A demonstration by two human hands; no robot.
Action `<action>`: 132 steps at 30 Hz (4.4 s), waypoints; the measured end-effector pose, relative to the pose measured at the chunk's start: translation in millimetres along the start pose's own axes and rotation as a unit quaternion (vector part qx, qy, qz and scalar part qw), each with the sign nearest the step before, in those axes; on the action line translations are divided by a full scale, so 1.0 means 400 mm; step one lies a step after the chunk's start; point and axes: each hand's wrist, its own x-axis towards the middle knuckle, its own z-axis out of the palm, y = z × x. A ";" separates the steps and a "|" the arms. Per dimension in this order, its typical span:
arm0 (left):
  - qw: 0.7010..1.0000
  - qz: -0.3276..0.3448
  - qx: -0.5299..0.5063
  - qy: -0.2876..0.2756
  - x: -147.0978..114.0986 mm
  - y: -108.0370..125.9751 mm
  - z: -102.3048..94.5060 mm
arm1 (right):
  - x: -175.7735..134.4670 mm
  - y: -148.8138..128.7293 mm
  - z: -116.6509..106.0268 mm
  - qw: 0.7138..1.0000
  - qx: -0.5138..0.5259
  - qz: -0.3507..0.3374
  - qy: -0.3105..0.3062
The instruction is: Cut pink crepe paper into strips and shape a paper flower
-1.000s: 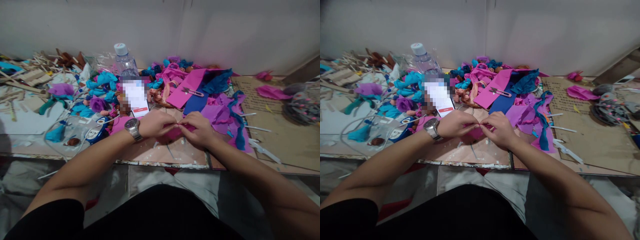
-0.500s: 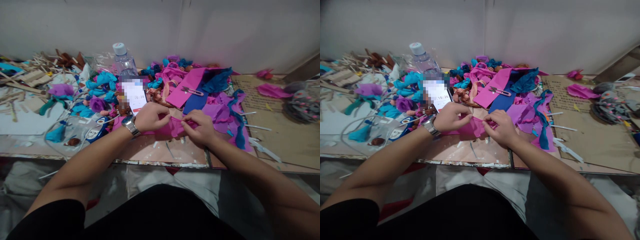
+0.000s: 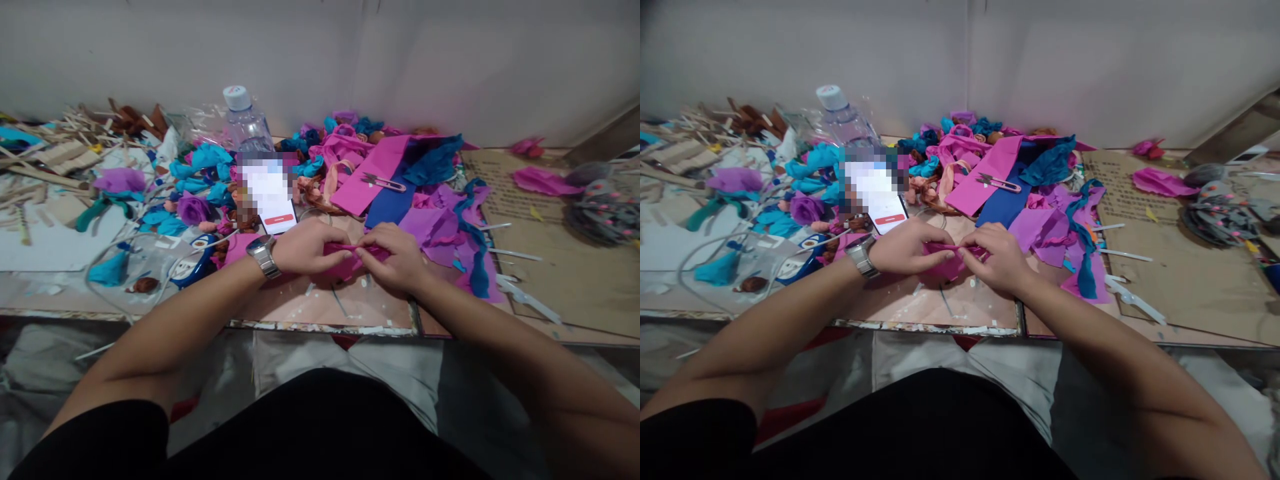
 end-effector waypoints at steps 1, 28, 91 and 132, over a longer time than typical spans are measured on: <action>1.000 -0.005 -0.004 -0.005 0.000 0.003 0.003 | 0.000 -0.001 0.001 1.000 -0.003 -0.002 -0.003; 0.977 -0.068 -0.202 0.004 0.013 -0.005 0.013 | 0.001 -0.006 0.001 0.998 -0.023 -0.050 0.021; 0.975 0.040 0.180 0.123 -0.001 0.012 0.059 | 0.014 -0.009 -0.001 1.000 0.010 -0.009 -0.023; 0.969 -0.049 0.126 0.209 -0.002 0.008 0.040 | 0.004 0.037 -0.019 0.991 -0.102 0.055 0.060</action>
